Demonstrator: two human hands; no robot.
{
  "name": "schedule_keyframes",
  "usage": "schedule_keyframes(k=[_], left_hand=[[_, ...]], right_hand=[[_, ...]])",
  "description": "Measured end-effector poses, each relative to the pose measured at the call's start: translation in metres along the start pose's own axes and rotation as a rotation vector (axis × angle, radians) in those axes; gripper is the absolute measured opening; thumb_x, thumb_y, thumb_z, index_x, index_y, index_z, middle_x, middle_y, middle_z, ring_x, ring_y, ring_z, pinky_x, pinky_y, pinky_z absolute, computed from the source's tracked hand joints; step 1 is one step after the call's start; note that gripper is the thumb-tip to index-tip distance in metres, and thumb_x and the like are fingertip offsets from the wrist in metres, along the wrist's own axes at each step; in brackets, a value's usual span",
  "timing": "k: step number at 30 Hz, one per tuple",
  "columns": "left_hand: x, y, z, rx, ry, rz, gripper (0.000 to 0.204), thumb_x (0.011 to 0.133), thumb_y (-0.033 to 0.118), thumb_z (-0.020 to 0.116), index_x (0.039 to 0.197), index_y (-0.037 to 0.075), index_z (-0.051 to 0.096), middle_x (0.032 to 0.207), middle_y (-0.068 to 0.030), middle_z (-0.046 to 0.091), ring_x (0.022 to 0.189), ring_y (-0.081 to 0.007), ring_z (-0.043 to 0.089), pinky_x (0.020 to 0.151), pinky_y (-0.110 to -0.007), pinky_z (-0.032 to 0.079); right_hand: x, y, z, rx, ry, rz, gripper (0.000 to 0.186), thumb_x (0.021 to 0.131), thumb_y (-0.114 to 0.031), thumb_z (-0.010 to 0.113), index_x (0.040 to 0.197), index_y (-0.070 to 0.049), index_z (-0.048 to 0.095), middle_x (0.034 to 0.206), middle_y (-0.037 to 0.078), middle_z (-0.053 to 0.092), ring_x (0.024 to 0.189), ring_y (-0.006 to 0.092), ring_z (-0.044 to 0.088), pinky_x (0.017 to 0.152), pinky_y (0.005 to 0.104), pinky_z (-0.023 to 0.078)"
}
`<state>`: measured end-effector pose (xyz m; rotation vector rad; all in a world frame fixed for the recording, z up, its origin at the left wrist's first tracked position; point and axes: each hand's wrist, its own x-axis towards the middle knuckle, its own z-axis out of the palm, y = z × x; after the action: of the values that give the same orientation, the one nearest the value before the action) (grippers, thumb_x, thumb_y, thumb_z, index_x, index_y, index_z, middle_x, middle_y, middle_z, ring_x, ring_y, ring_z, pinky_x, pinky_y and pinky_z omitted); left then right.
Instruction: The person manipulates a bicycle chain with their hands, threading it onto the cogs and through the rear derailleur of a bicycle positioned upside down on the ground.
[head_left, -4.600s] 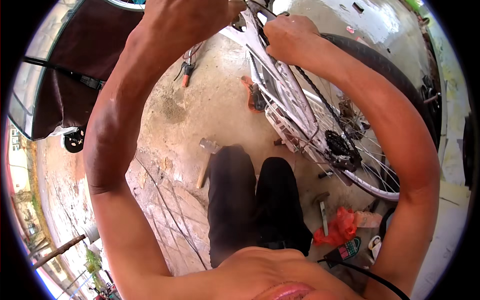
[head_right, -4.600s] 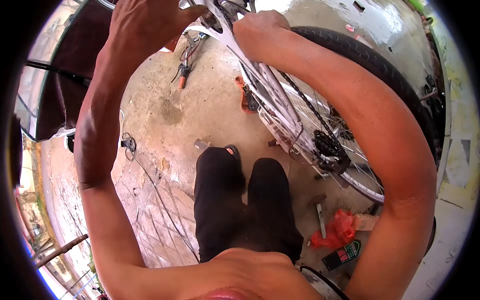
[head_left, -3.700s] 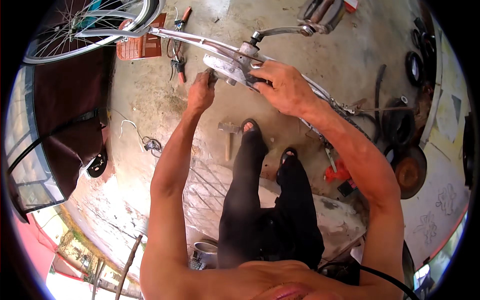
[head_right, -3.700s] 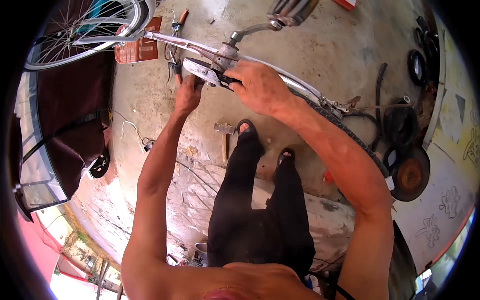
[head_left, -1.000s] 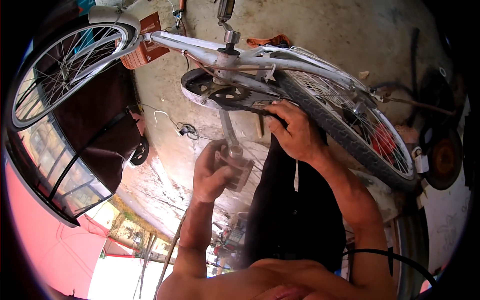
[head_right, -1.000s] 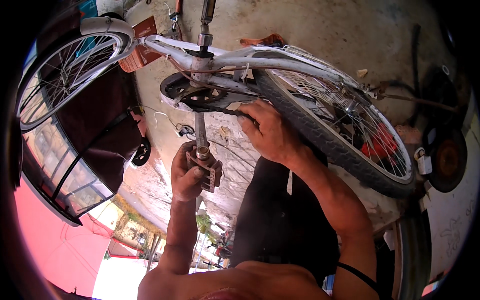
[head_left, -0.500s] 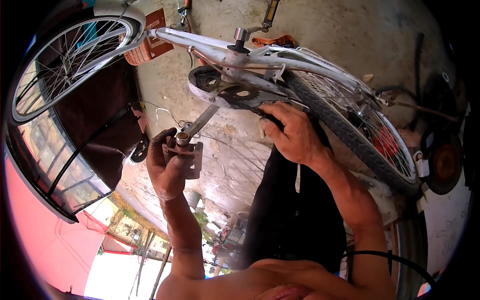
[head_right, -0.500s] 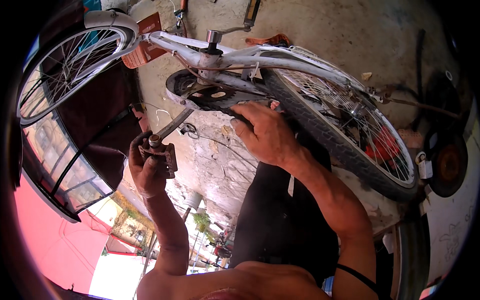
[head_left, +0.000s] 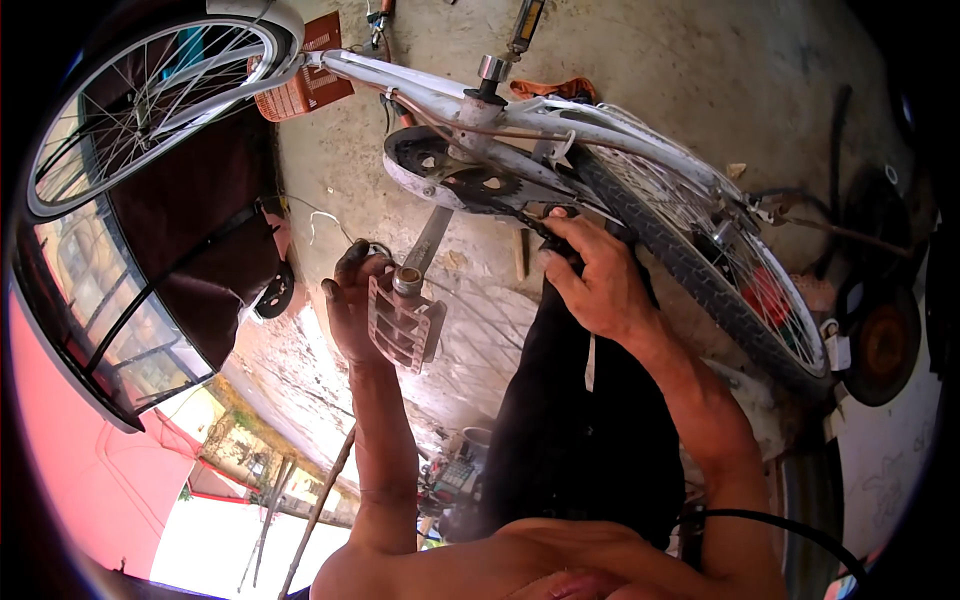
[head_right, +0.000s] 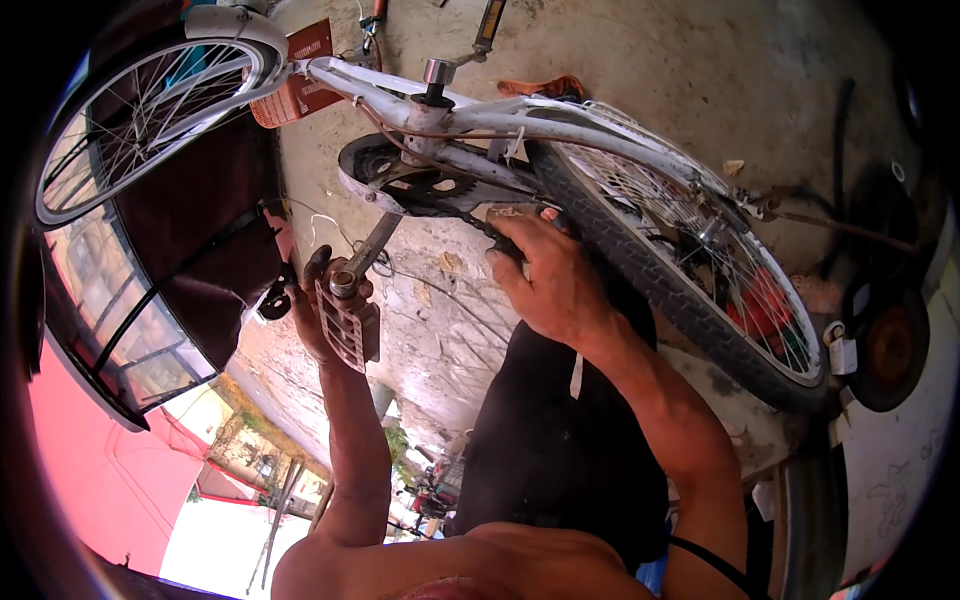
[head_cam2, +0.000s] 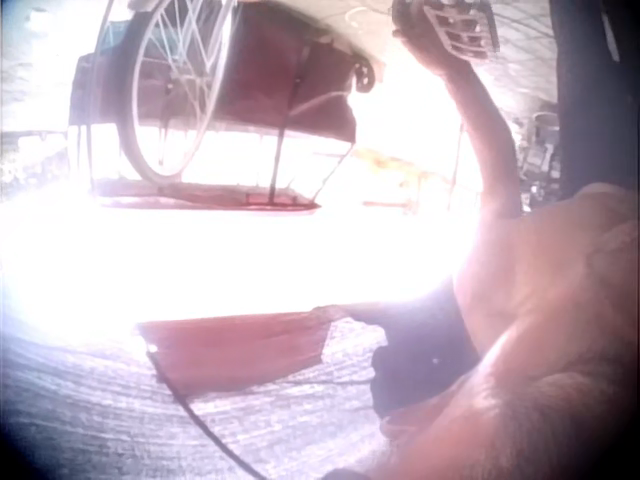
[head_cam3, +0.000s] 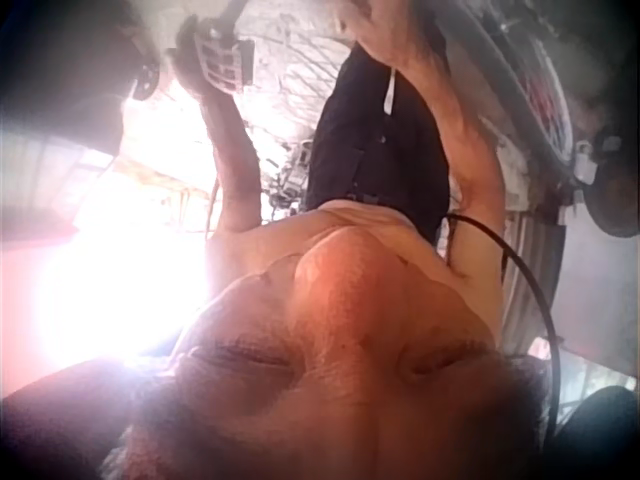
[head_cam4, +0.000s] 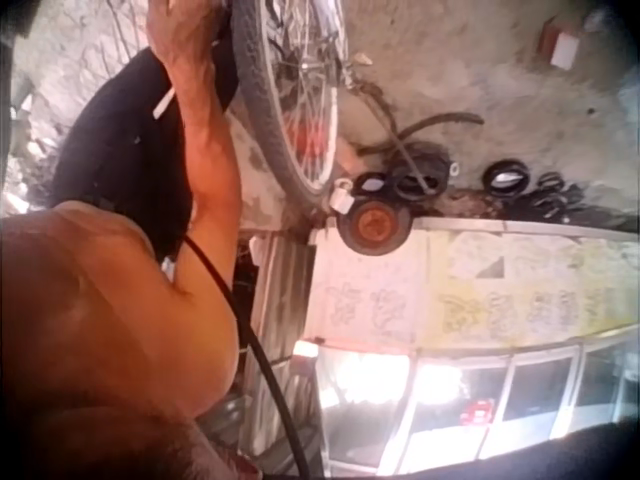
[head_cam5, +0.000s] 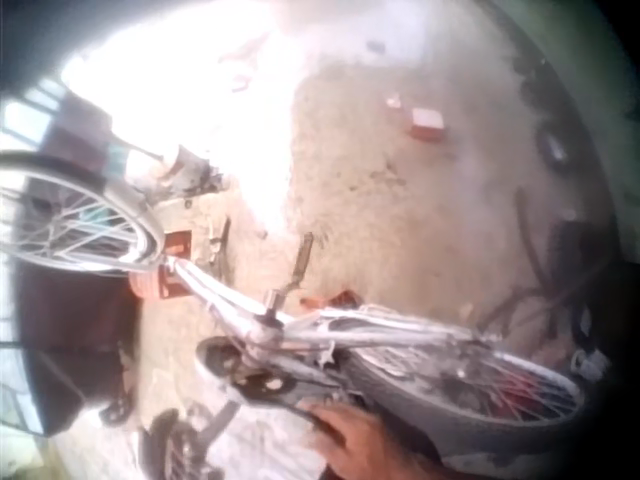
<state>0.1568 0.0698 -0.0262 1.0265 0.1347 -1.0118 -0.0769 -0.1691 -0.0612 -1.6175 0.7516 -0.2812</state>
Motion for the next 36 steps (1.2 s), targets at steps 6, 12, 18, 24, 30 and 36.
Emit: schedule_keyframes(k=[6,12,18,24,30,36], left_hand=[[0.032,-0.005,0.036,0.356,0.166,0.064,0.049,0.105,0.034,0.050,0.138,-0.003,0.050,0.116,-0.0177,0.066,0.101,-0.0281,0.064,0.089,-0.038,0.052],[0.106,0.051,0.075,1.034,0.139,0.218,0.032,0.099,0.013,0.062,0.126,-0.004,0.062,0.113,-0.0160,0.071,0.106,-0.0240,0.068,0.093,-0.035,0.052],[0.222,0.049,0.137,1.929,-0.300,0.063,0.042,0.086,0.023,0.072,0.121,-0.001,0.067,0.110,-0.0153,0.072,0.100,-0.0237,0.068,0.093,-0.036,0.051],[0.287,-0.014,0.158,2.155,-0.658,-0.297,0.034,0.083,0.022,0.071,0.109,0.001,0.071,0.093,-0.0162,0.073,0.081,-0.0223,0.067,0.075,-0.038,0.053],[0.328,-0.055,0.145,2.328,-0.974,-0.700,0.030,0.085,0.017,0.075,0.112,0.002,0.072,0.102,-0.0126,0.074,0.085,-0.0203,0.068,0.075,-0.034,0.054],[0.369,-0.072,0.080,2.153,-1.346,-0.856,0.035,0.089,0.013,0.068,0.124,0.008,0.071,0.106,-0.0108,0.075,0.083,-0.0176,0.068,0.072,-0.034,0.055]], right_hand=[[0.002,-0.001,0.009,0.007,0.062,0.002,0.030,0.088,-0.013,0.069,0.115,0.002,0.066,0.112,0.021,0.069,0.103,0.0366,0.067,0.089,0.0390,0.053],[0.004,-0.001,0.008,0.034,0.022,-0.031,0.031,0.088,-0.014,0.070,0.115,0.002,0.066,0.109,0.020,0.069,0.099,0.0377,0.067,0.086,0.0415,0.054],[0.003,-0.002,0.002,0.071,0.001,0.017,0.032,0.088,-0.014,0.070,0.116,0.000,0.065,0.107,0.019,0.068,0.096,0.0387,0.067,0.083,0.0432,0.055],[0.004,0.004,0.002,0.130,-0.027,0.038,0.033,0.087,-0.014,0.071,0.116,0.000,0.064,0.105,0.019,0.068,0.092,0.0382,0.068,0.080,0.0438,0.056],[0.005,0.008,-0.005,0.178,-0.016,0.030,0.032,0.087,-0.012,0.071,0.116,0.002,0.064,0.105,0.021,0.068,0.093,0.0388,0.069,0.080,0.0441,0.056],[0.007,0.009,0.001,0.221,-0.062,0.015,0.034,0.088,-0.011,0.069,0.117,0.006,0.063,0.104,0.023,0.067,0.091,0.0370,0.068,0.080,0.0413,0.054]])
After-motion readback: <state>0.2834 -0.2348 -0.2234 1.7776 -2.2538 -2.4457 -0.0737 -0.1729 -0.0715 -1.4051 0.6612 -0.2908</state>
